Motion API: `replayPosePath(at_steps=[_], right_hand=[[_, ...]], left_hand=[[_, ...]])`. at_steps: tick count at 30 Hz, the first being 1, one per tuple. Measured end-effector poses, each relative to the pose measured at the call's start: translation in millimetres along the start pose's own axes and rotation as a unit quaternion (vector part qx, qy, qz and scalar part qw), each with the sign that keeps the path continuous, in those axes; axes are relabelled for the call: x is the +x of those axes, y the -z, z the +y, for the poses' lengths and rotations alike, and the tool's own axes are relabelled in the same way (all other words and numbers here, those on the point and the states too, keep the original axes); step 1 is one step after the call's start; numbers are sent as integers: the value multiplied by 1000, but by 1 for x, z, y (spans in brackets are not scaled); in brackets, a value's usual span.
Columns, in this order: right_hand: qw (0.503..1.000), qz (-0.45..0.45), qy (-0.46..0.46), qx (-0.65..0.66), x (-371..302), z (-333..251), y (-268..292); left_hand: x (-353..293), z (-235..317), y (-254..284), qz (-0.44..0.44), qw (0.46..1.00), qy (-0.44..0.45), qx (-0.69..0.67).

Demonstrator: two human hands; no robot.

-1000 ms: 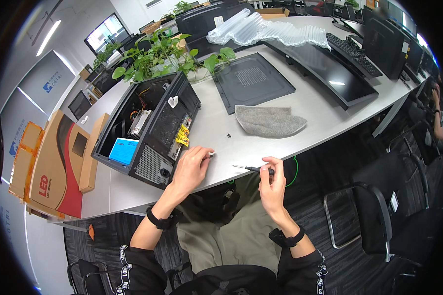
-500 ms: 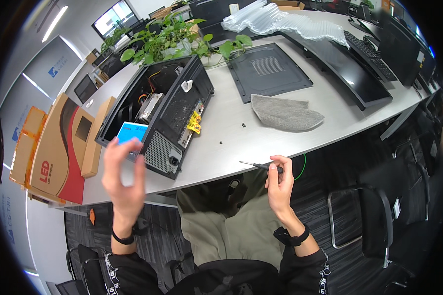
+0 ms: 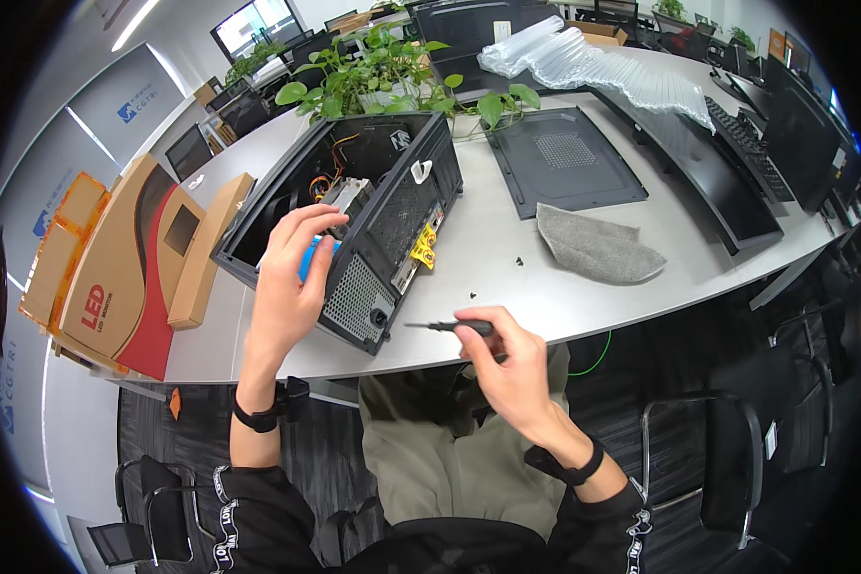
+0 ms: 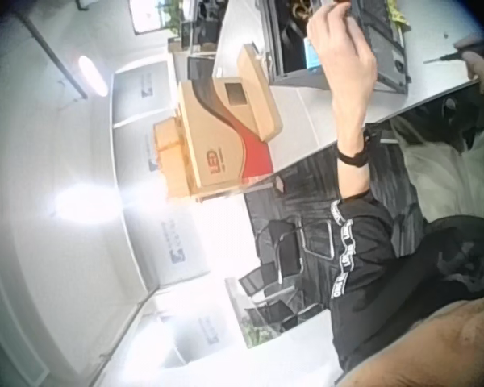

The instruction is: The person is repairing a computer by removing components from the case.

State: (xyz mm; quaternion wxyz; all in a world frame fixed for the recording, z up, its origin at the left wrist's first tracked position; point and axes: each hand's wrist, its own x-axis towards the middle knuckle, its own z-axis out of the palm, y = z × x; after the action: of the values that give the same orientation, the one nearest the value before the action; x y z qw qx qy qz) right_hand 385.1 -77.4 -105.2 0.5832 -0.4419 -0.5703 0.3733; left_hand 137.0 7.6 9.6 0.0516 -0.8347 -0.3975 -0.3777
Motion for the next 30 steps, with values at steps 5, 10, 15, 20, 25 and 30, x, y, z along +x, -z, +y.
replayPosePath(at_steps=[5,10,15,20,25,30], right_hand=[[996,20,70,44,40,-21,-29],[989,61,136,-10,45,-10,-52],[990,63,129,-2,54,-11,-52],[992,56,109,39,58,-8,-57],[994,40,71,68,57,-4,-54],[993,-24,74,84,51,3,-53]], left_hand=[[19,3,4,-48,997,4,-61],[14,-9,-16,-95,993,17,-72],[14,-7,-10,-71,993,28,-88],[13,-8,-11,-86,991,23,-104],[14,-7,-13,-95,990,21,-103],[11,-9,-14,-89,992,11,-94]])
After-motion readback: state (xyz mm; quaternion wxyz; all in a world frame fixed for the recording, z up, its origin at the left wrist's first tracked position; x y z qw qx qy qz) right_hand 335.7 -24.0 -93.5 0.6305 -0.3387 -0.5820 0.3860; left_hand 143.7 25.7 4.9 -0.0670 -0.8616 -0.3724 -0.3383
